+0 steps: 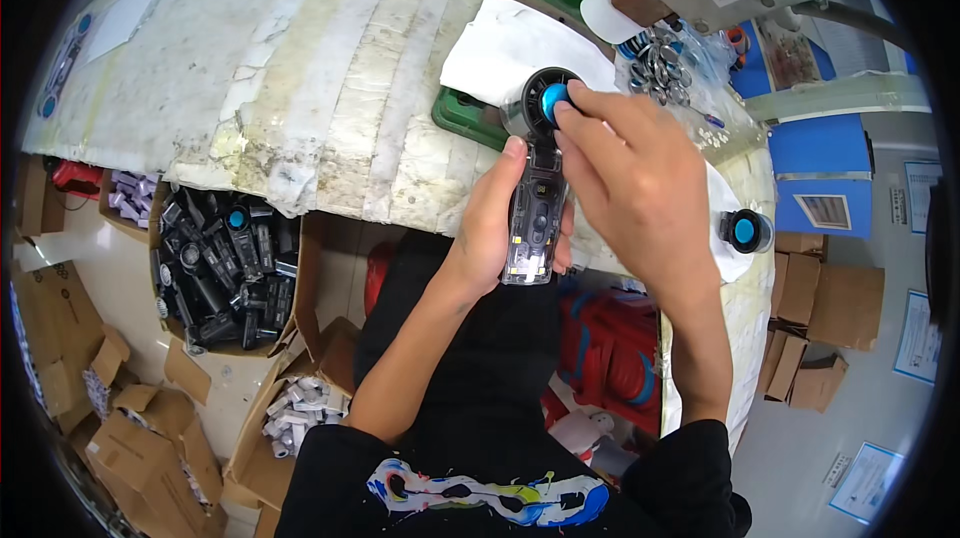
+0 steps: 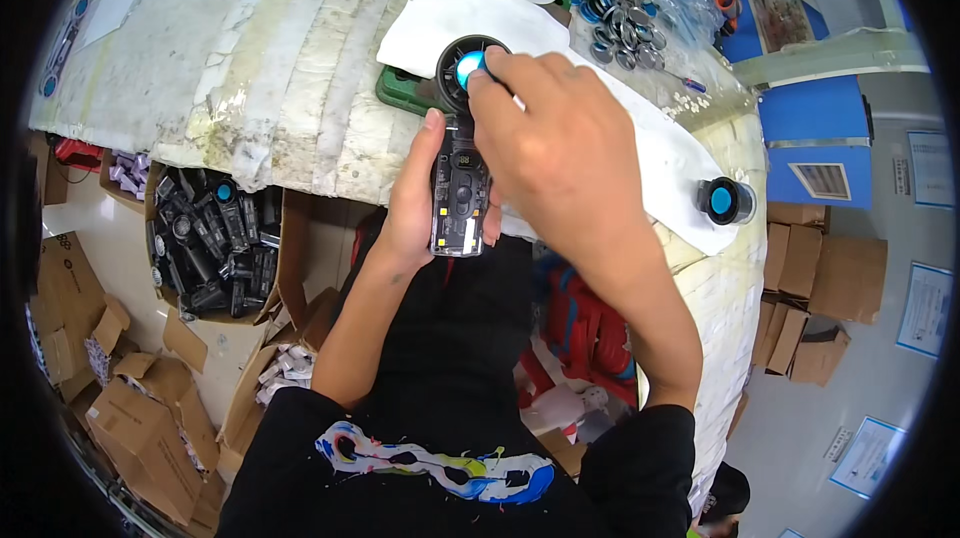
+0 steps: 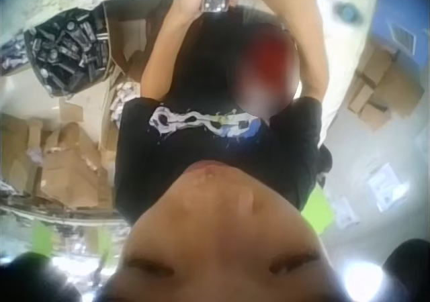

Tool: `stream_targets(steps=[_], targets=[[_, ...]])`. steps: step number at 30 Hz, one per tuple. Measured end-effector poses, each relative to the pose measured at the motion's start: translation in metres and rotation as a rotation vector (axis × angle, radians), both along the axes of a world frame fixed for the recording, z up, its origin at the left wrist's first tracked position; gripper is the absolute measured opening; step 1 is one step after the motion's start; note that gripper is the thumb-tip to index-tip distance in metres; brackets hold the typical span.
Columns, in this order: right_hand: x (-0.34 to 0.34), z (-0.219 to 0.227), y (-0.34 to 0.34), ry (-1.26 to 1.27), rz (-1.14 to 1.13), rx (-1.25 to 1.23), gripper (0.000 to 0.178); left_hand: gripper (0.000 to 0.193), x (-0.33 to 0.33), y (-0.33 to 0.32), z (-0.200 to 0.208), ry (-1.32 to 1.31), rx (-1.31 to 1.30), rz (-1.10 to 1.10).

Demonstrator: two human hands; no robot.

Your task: Assembling handheld electronic devices using a manual press and hand tools.

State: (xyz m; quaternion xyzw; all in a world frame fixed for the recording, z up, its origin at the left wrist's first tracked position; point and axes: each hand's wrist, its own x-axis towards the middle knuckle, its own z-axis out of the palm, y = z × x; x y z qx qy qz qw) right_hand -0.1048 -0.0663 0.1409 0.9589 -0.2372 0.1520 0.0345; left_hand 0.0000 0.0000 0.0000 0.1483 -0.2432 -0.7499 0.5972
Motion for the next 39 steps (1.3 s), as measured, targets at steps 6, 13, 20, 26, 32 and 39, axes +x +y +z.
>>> stream_targets(steps=[6, 13, 20, 26, 32, 39], targets=[[-0.004, -0.012, 0.026, 0.067, -0.114, -0.198, 0.044, 0.056, -0.021, 0.005, 0.039, 0.068, 0.180, 0.259], [0.001, -0.025, 0.033, -0.029, -0.201, -0.245, 0.047, 0.057, -0.016, 0.004, 0.047, 0.036, 0.225, 0.291], [-0.021, -0.023, 0.009, -0.503, -0.046, 0.362, 0.035, 0.065, 0.007, 0.013, 0.059, 0.411, 0.241, -0.068], [-0.007, -0.010, 0.019, -0.838, -0.162, 0.861, 0.041, 0.073, 0.003, 0.039, 0.086, 0.678, 0.111, -0.262], [-0.013, -0.003, 0.025, -0.883, -0.139, 1.204, 0.049, 0.074, -0.005, 0.048, 0.095, 0.605, 0.098, -0.238], [-0.018, -0.006, 0.038, -0.952, -0.086, 1.196, 0.043, 0.071, -0.021, 0.053, 0.095, 0.153, 0.172, -0.050]])
